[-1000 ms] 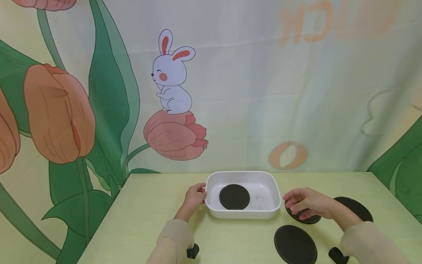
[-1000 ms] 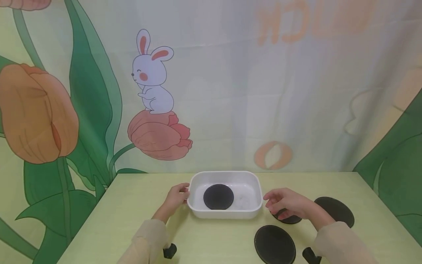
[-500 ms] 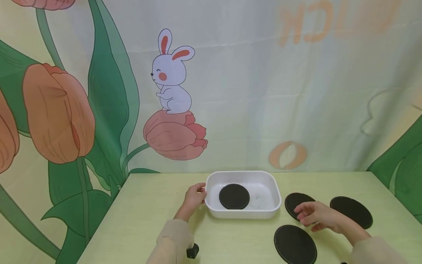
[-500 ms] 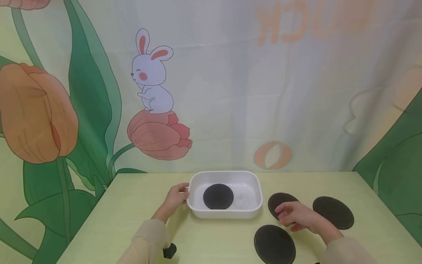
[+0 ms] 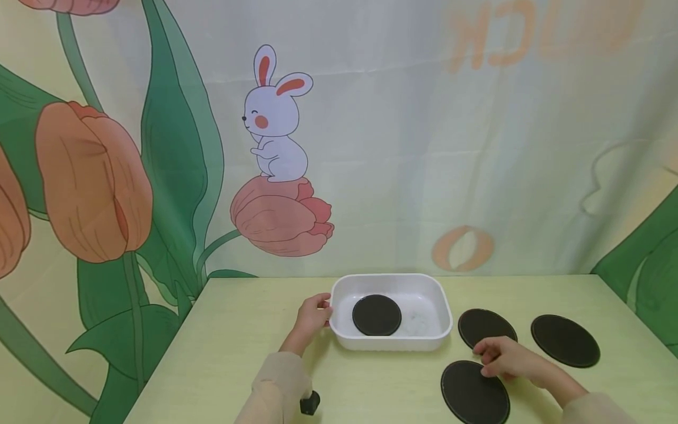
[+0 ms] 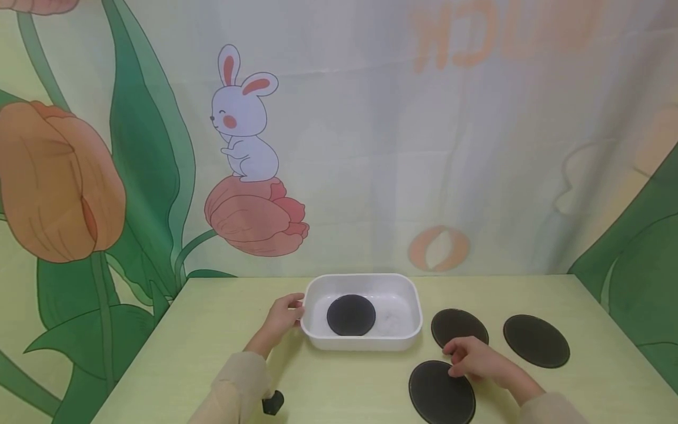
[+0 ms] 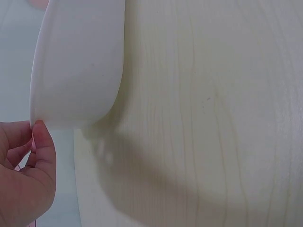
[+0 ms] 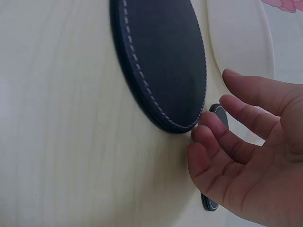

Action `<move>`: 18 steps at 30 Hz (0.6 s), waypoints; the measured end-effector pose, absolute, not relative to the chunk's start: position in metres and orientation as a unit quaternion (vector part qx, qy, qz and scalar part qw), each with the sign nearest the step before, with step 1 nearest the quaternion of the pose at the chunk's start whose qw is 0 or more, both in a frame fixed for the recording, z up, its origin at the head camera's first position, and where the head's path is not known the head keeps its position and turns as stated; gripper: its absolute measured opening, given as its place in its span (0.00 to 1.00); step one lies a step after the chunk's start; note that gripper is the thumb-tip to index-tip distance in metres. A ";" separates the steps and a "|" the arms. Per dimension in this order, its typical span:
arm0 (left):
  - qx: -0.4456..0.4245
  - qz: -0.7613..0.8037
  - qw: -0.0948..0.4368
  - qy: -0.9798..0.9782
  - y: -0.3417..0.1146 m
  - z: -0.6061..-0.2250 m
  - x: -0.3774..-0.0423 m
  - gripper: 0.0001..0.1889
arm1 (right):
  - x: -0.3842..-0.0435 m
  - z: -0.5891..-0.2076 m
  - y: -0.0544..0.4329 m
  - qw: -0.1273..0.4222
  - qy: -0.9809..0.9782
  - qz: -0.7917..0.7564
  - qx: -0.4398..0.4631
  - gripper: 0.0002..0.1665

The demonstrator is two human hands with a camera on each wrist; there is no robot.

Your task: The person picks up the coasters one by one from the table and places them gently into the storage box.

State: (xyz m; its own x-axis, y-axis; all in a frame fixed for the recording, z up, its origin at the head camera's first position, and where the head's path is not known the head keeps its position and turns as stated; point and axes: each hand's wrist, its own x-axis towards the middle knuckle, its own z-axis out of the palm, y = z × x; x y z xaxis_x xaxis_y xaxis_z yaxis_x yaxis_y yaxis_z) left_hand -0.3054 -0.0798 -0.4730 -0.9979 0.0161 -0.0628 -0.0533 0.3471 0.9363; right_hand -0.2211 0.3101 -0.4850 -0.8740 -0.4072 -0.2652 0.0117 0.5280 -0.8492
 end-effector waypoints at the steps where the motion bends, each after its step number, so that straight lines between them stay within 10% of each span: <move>1: -0.012 0.572 0.030 0.820 -0.080 -0.473 -0.305 0.20 | -0.221 -0.486 0.309 0.221 0.846 -0.471 -0.121 0.24; 18: -0.020 0.569 0.029 0.822 -0.079 -0.471 -0.304 0.20 | -0.218 -0.488 0.288 0.163 0.922 -0.336 -0.100 0.21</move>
